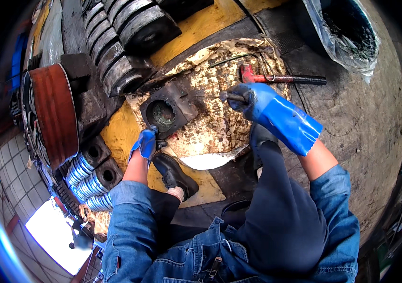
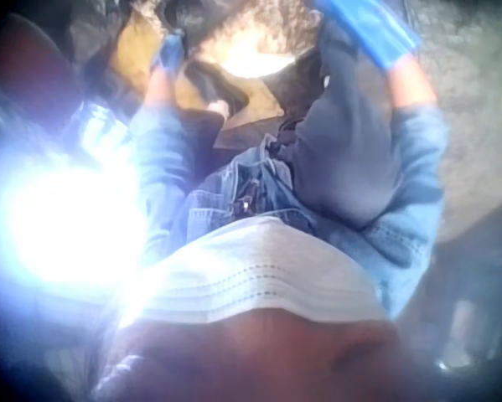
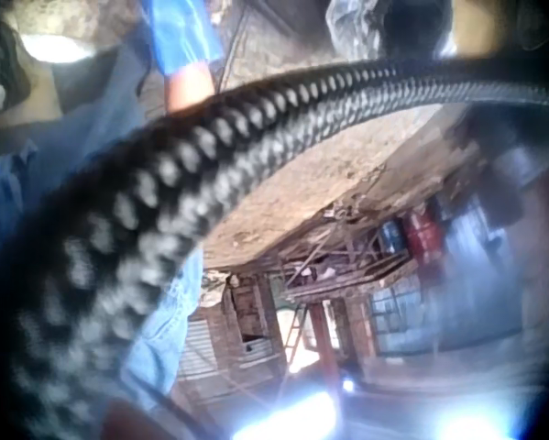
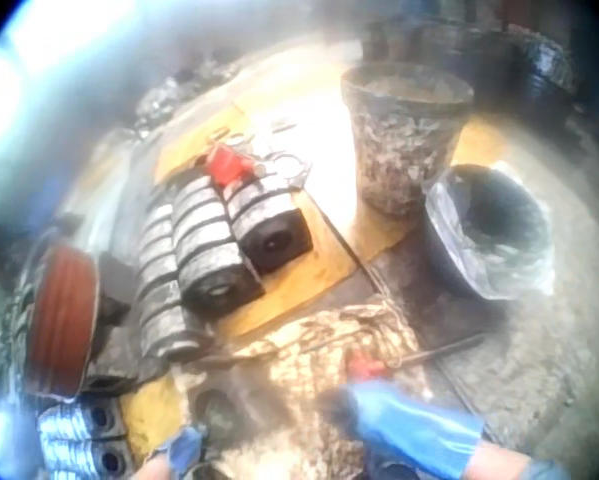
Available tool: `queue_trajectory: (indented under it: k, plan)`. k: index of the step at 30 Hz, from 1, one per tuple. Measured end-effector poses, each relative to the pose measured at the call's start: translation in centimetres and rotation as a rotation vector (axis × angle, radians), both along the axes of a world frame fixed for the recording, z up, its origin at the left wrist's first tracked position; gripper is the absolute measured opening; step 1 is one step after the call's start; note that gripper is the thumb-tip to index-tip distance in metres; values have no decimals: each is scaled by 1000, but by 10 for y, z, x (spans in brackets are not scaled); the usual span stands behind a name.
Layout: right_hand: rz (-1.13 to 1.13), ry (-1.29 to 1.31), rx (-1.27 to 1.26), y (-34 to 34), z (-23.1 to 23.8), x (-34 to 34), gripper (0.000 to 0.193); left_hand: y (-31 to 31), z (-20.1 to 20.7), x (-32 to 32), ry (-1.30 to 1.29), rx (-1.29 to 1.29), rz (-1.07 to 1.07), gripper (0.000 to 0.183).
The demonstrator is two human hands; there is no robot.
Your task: The person scrapes grease and residue from large metal mechanical parts and uses a brush to apply a substance to the interior of a circular housing.
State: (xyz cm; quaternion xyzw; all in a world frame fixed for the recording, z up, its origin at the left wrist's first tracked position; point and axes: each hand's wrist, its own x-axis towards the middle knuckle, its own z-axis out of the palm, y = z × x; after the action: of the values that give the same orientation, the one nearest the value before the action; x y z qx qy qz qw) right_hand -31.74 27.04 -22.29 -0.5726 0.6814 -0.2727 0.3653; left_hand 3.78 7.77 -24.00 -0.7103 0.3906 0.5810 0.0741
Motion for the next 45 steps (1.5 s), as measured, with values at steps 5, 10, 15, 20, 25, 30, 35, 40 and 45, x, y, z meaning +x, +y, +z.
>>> queue_trajectory:
  k: [5, 10, 15, 20, 25, 30, 35, 40, 45]
  plan:
    - [87, -22, 137, -42, 21, 13, 21, -1, -1, 10, 68, 1, 24, 33]
    - [180, 39, 304, -82, 17, 14, 19, -5, -1, 1, 3, -24, 30, 31]
    - [335, 200, 309, -102, 40, -1, 23, -2, -1, 4, 22, -28, 74, 35]
    - [344, 143, 352, -115, 32, 0, 22, -7, -18, 21, -17, -60, -63, 34]
    - [367, 101, 377, -127, 45, -10, 14, -5, -7, 19, -47, -92, -186, 37]
    - [380, 123, 155, -120, 5, -11, 14, -10, -14, 21, -73, -84, -188, 38]
    - [220, 39, 378, -112, 46, -3, 18, -8, -15, 17, -30, -30, -143, 34]
    - [152, -17, 555, -112, 49, 10, 19, -18, -51, 75, 108, -223, -402, 31]
    - [-77, -166, 557, -96, 50, 28, 22, -9, -15, 31, 68, -31, -32, 30]
